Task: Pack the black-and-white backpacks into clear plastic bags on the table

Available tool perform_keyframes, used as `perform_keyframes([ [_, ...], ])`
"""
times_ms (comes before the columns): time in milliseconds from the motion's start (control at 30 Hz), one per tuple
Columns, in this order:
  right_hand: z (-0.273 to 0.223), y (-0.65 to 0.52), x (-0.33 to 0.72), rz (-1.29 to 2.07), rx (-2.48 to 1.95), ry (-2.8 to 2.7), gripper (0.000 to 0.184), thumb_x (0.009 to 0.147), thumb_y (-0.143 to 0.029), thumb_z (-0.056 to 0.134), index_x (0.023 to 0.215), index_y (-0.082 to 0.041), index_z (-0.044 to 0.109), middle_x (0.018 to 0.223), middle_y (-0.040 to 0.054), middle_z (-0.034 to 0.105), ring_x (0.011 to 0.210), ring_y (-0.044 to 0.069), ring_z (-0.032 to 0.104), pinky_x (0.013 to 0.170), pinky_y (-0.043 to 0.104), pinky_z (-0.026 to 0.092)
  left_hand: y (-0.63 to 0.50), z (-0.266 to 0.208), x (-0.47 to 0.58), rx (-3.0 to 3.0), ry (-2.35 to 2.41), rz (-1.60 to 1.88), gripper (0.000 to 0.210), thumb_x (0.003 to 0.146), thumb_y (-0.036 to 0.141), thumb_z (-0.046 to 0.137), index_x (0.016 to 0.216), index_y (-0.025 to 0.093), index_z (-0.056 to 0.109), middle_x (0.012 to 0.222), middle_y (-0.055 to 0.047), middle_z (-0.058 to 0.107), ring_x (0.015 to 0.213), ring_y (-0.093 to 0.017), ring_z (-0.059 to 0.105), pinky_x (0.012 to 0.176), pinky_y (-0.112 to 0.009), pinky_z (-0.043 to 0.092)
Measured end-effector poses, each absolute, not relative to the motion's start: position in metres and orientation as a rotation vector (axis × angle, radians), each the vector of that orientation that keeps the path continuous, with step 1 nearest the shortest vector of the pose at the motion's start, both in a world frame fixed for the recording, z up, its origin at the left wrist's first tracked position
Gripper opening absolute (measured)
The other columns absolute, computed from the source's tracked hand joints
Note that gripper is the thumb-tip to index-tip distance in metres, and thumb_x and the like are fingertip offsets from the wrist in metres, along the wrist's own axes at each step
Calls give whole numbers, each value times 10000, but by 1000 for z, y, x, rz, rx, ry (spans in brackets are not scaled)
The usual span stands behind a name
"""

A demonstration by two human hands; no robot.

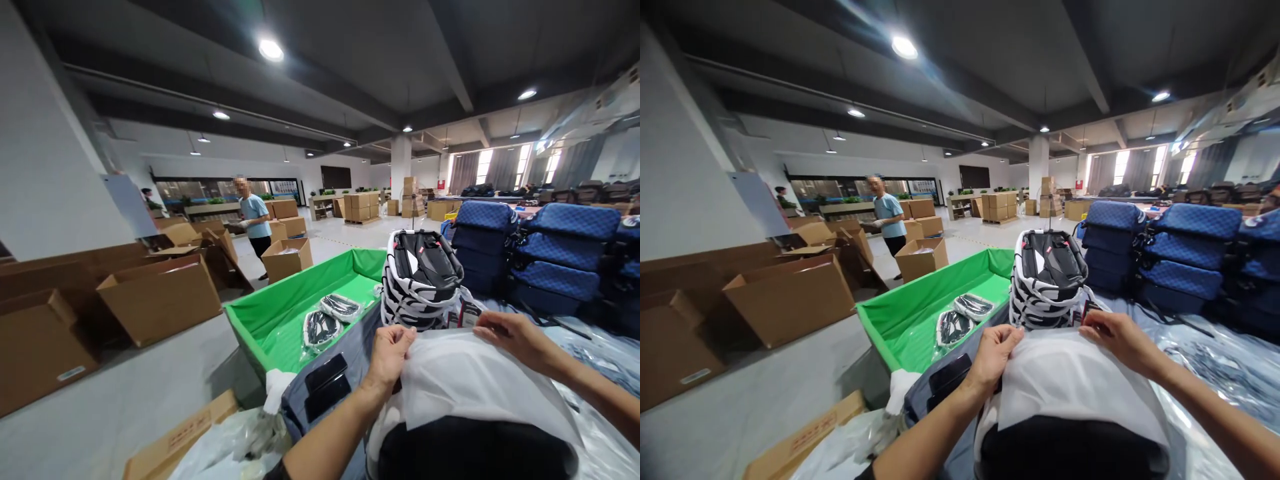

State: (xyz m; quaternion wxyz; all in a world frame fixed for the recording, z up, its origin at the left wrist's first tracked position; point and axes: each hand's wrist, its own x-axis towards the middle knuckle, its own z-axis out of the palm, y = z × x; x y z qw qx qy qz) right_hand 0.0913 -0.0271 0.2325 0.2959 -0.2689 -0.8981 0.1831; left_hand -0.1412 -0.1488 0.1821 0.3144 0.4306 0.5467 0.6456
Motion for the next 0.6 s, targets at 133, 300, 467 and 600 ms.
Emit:
perform_keyframes([
  [133, 223, -45, 98, 155, -605, -2282, 432, 903, -635, 578, 968, -235, 729, 778, 35, 696, 621, 152, 637, 575, 248, 528, -161, 186, -142, 1260, 1524, 1578, 515, 738, 652, 664, 694, 139, 673, 535, 31, 491, 494, -102, 414, 508, -241, 290],
  [300, 201, -64, 116, 136, -313, -2235, 283, 1008, -395, 513, 1013, -271, 767, 924, 58, 765, 794, 173, 740, 716, 223, 590, -183, 193, -138, 1293, 1551, 1495, 424, 763, 549, 650, 794, 128, 692, 575, 36, 486, 518, -98, 393, 509, -234, 293],
  [467, 191, -74, 130, 280, -272, -2308, 376, 978, -546, 528, 1045, -273, 778, 858, 57, 757, 729, 181, 734, 652, 218, 586, -206, 195, -132, 1317, 1580, 1396, 382, 819, 497, 642, 905, 130, 707, 527, 75, 402, 498, -91, 337, 506, -230, 273],
  [600, 186, -81, 136, 368, -289, -2315, 547, 880, -746, 525, 987, -274, 779, 780, 56, 724, 637, 189, 701, 567, 234, 573, -226, 221, -145, 1617, 1759, 1156, 294, 855, 402, 701, 1040, 176, 729, 750, 12, 638, 586, -112, 496, 577, -238, 378],
])
